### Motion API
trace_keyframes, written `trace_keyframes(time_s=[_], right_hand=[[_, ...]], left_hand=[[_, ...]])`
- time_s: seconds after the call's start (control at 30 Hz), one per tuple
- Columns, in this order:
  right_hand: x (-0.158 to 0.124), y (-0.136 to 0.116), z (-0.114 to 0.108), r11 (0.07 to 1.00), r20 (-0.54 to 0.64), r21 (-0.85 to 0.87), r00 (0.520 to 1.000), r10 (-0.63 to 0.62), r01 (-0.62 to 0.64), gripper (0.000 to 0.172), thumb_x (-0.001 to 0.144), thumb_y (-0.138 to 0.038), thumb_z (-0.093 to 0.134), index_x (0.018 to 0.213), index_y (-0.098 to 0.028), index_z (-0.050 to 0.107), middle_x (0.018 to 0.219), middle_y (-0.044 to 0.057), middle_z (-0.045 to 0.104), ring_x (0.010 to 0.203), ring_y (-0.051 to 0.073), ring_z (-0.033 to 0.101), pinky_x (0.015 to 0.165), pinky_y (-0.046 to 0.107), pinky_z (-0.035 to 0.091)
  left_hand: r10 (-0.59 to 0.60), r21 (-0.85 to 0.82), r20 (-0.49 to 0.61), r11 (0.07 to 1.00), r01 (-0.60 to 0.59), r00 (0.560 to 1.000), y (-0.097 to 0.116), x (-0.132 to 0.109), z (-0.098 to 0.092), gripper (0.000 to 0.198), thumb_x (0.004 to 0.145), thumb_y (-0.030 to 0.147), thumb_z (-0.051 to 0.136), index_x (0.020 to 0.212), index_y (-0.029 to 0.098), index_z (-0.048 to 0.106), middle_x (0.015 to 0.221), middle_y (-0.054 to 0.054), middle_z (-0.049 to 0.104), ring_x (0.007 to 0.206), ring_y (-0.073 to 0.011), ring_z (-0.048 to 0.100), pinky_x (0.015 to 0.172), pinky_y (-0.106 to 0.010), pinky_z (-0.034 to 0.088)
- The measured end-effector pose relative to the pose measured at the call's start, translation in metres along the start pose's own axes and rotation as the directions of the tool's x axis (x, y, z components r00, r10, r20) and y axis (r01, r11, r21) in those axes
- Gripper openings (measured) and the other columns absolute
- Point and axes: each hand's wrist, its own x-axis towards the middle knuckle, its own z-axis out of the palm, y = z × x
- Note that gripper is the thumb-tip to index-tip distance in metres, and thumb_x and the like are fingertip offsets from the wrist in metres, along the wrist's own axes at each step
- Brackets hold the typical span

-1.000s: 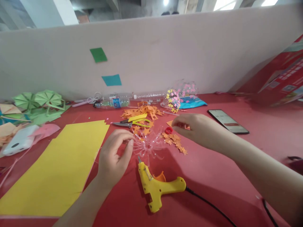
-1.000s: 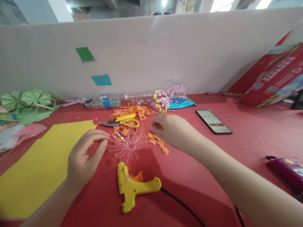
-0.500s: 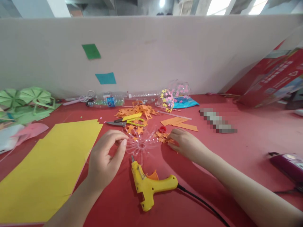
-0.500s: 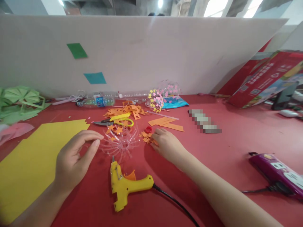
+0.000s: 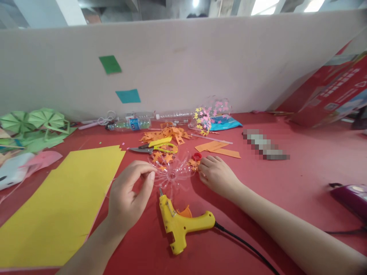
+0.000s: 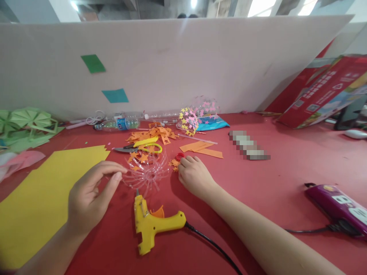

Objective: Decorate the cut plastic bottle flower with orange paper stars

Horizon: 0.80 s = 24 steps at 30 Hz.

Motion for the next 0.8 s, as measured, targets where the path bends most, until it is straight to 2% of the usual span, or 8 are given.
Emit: trace_keyframes(time_s=[0.13,0.23,0.33,0.37,0.43,0.53,0.63,0.8], right_hand=[[0.002,0.003,-0.009,0.991,-0.114,0.122,0.991,0.074,-0.060,0.012,0.075,-0.011,0.050,0.066,-0.017,0.055,0.071,0.006,0.057,0.069,0.018,0.048,0.067,0.031,0.035],[0.001,-0.001,-0.032,0.958,-0.216,0.262,0.961,0.173,-0.113,0.014,0.081,-0.013,0.045,0.071,-0.018,0.052,0.073,0.005,0.056,0.069,0.017,0.051,0.066,0.030,0.040],[-0.002,-0.019,-0.060,0.898,-0.228,0.430,0.952,0.206,-0.092,0.016,0.086,-0.015,0.044,0.072,-0.020,0.050,0.074,0.001,0.056,0.070,0.013,0.054,0.066,0.026,0.044],[-0.003,-0.027,-0.068,0.787,-0.177,0.614,0.960,0.219,-0.066,0.015,0.086,-0.016,0.048,0.072,-0.020,0.051,0.072,0.000,0.056,0.069,0.013,0.054,0.064,0.025,0.044],[-0.005,-0.044,-0.077,0.556,-0.055,0.829,0.981,0.185,-0.058,0.014,0.085,-0.018,0.052,0.071,-0.020,0.055,0.070,-0.001,0.055,0.065,0.011,0.052,0.060,0.023,0.043],[-0.007,-0.065,-0.078,0.386,0.099,0.911,0.986,0.134,-0.144,0.013,0.083,-0.015,0.053,0.071,-0.019,0.057,0.065,-0.003,0.053,0.059,0.009,0.049,0.055,0.021,0.040],[-0.009,-0.074,-0.071,0.424,0.092,0.896,0.990,0.104,-0.128,0.015,0.081,-0.010,0.051,0.071,-0.018,0.058,0.065,-0.003,0.055,0.059,0.008,0.050,0.056,0.020,0.041],[-0.018,-0.078,-0.064,0.563,-0.115,0.824,0.992,0.061,0.061,0.016,0.081,-0.005,0.048,0.075,-0.018,0.055,0.067,-0.002,0.053,0.059,0.008,0.049,0.056,0.019,0.041]], left_hand=[[-0.001,-0.002,-0.010,1.000,0.001,1.000,0.002,0.001,-0.001,0.012,0.086,0.007,0.051,0.086,0.017,0.058,0.083,-0.002,0.062,0.080,-0.0110,0.059,0.074,-0.022,0.046],[-0.003,-0.028,-0.017,1.000,0.003,1.000,0.007,0.000,-0.004,0.012,0.087,0.009,0.051,0.086,0.018,0.058,0.080,-0.001,0.062,0.075,-0.0108,0.060,0.069,-0.022,0.047],[0.019,-0.051,0.058,0.999,-0.017,0.998,0.015,-0.004,-0.006,0.012,0.087,0.011,0.050,0.090,0.020,0.058,0.074,0.002,0.061,0.065,-0.0087,0.058,0.060,-0.020,0.044],[0.030,-0.057,0.107,0.998,-0.024,0.994,0.018,-0.005,-0.006,0.012,0.087,0.012,0.051,0.092,0.021,0.058,0.071,0.003,0.060,0.060,-0.0078,0.056,0.057,-0.019,0.043],[0.037,-0.079,0.214,0.997,-0.021,0.976,0.025,-0.008,-0.003,0.014,0.087,0.014,0.052,0.098,0.021,0.057,0.067,0.005,0.058,0.052,-0.0062,0.050,0.050,-0.017,0.040],[0.029,-0.113,0.328,0.994,0.009,0.944,0.032,-0.011,0.003,0.009,0.087,0.019,0.053,0.096,0.021,0.056,0.061,0.007,0.053,0.046,-0.0053,0.044,0.046,-0.017,0.036],[0.029,-0.110,0.360,0.994,0.012,0.933,0.035,-0.013,0.009,0.011,0.086,0.015,0.051,0.077,0.020,0.052,0.056,0.008,0.046,0.047,-0.0050,0.041,0.047,-0.017,0.033],[0.044,-0.093,0.373,0.996,-0.010,0.927,0.035,-0.015,0.011,0.014,0.084,0.010,0.048,0.073,0.019,0.048,0.059,0.006,0.045,0.051,-0.0060,0.042,0.051,-0.019,0.033]])
